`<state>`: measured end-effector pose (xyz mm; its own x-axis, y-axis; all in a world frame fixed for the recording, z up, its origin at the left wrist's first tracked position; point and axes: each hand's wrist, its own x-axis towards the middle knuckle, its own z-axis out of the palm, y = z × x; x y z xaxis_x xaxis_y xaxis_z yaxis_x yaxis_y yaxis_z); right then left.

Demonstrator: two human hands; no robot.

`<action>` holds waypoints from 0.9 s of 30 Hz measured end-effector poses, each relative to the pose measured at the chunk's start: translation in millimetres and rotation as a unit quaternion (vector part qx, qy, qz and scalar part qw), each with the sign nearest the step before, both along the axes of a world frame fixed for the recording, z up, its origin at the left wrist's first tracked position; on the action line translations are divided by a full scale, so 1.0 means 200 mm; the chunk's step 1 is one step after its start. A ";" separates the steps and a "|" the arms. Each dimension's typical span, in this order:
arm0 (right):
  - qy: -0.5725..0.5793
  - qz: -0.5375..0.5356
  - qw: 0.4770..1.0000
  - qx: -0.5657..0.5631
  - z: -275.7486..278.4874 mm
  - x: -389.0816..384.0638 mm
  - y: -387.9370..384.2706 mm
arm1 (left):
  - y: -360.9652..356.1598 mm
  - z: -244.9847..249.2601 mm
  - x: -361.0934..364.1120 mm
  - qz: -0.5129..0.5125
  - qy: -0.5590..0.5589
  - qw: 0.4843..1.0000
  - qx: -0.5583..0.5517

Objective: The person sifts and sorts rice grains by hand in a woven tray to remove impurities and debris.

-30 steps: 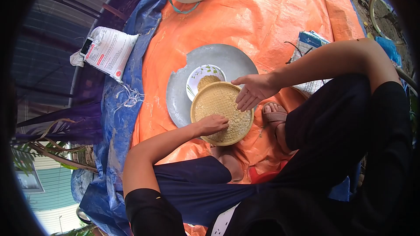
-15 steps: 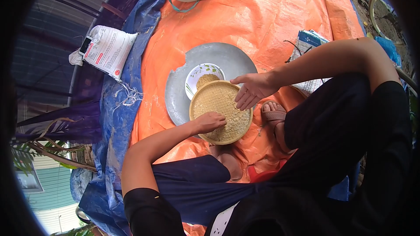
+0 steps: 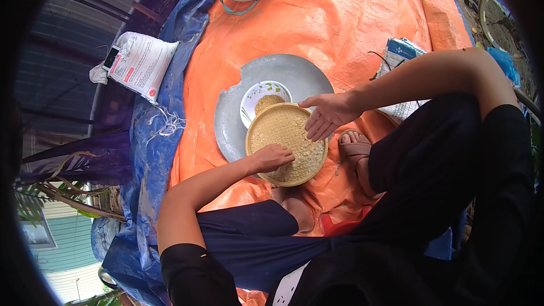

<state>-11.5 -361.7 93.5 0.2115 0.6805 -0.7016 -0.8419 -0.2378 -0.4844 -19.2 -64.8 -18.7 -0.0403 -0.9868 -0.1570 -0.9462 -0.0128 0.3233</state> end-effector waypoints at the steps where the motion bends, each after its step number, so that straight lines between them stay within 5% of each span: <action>1: -0.001 0.000 1.000 0.000 0.00 0.00 0.00 | 0.00 0.01 0.00 -0.001 -0.002 1.000 -0.001; 11: -0.011 0.004 1.000 0.002 0.01 0.00 0.00 | -0.04 0.03 -0.02 0.016 -0.051 0.999 0.010; 14: -0.011 0.003 1.000 -0.001 0.02 0.00 0.00 | -0.04 0.05 -0.03 0.067 -0.060 0.994 -0.061; 27: -0.012 0.018 1.000 0.015 0.01 0.00 0.00 | -0.06 0.00 -0.09 -0.080 -0.036 0.996 0.024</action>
<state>-11.5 -362.4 96.3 0.2031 0.7087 -0.6756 -0.8208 -0.2529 -0.5121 -37.1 -77.1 -18.8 -0.1832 -0.9599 -0.2121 -0.9580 0.1259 0.2578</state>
